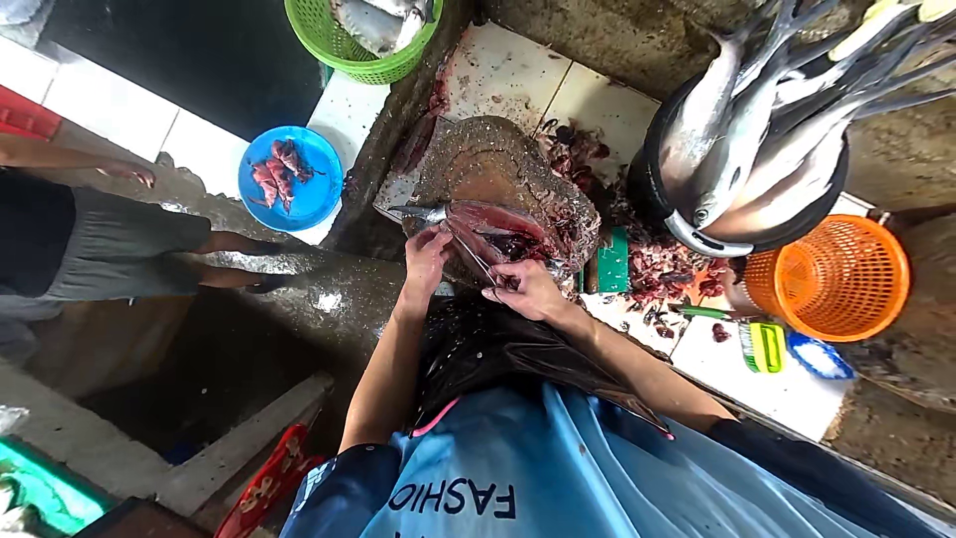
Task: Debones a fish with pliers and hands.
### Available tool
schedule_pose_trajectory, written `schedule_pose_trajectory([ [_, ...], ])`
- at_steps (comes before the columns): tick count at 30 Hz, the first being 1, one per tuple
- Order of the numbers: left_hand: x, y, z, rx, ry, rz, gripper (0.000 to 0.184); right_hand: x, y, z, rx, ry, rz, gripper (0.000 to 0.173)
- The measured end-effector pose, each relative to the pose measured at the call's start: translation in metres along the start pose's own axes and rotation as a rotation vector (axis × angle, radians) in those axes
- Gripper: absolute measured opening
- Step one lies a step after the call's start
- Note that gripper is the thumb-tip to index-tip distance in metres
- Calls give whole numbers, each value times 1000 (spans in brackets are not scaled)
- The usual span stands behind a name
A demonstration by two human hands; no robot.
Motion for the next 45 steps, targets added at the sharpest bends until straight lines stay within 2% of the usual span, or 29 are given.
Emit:
schedule_pose_trajectory([
  [4,-4,-1,-4,-29,-11,22,14,-1,-6,3,44,47,117,24],
  [8,6,5,1,-38,63,-25,13,8,-11,-9,39,7,-35,31],
  [12,1,3,-1,-28,60,-25,10,8,-8,-9,36,-6,-125,37],
  [17,-5,7,-3,-43,3,-27,6,1,-2,2,105,11,-125,36],
  [23,-8,17,-22,-113,-161,126,7,-4,-1,7,113,-34,51,25],
  [28,-19,11,-39,-56,-54,123,20,7,-1,-2,136,-183,-317,30],
  [30,-18,1,-23,-100,-40,57,18,21,-5,3,134,-206,-271,31],
  [31,-18,-2,-19,-96,-21,47,16,34,-8,3,110,-193,-145,41],
  [33,-17,-11,-19,33,78,-29,19,59,-14,-3,45,-176,329,85],
  [35,-21,-22,-24,234,173,-191,21,73,-22,-4,62,-68,846,108],
  [36,-25,-28,-27,308,200,-243,23,76,-25,-4,96,38,932,117],
  [37,-28,-31,-31,347,214,-270,26,79,-27,-4,158,164,868,121],
  [38,-30,-29,-33,351,219,-270,29,81,-33,-5,241,282,637,120],
  [40,-31,-18,-33,272,204,-230,33,73,-53,-7,378,429,-100,106],
  [41,-29,-11,-33,203,191,-188,32,65,-60,-6,406,433,-345,102],
  [43,-22,-4,-32,86,152,-97,27,59,-60,-4,361,367,-575,93],
  [45,-24,-3,-30,63,109,-109,17,72,-50,5,311,379,-550,70],
])
Point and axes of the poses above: each hand's wrist, its own z-axis towards the middle knuckle, its own x-axis out of the back of the hand, y = z × x, the point moved 9 cm from there along z, towards the middle knuckle, and after that the axes turned 12 degrees about y, right-handed, at the moved point
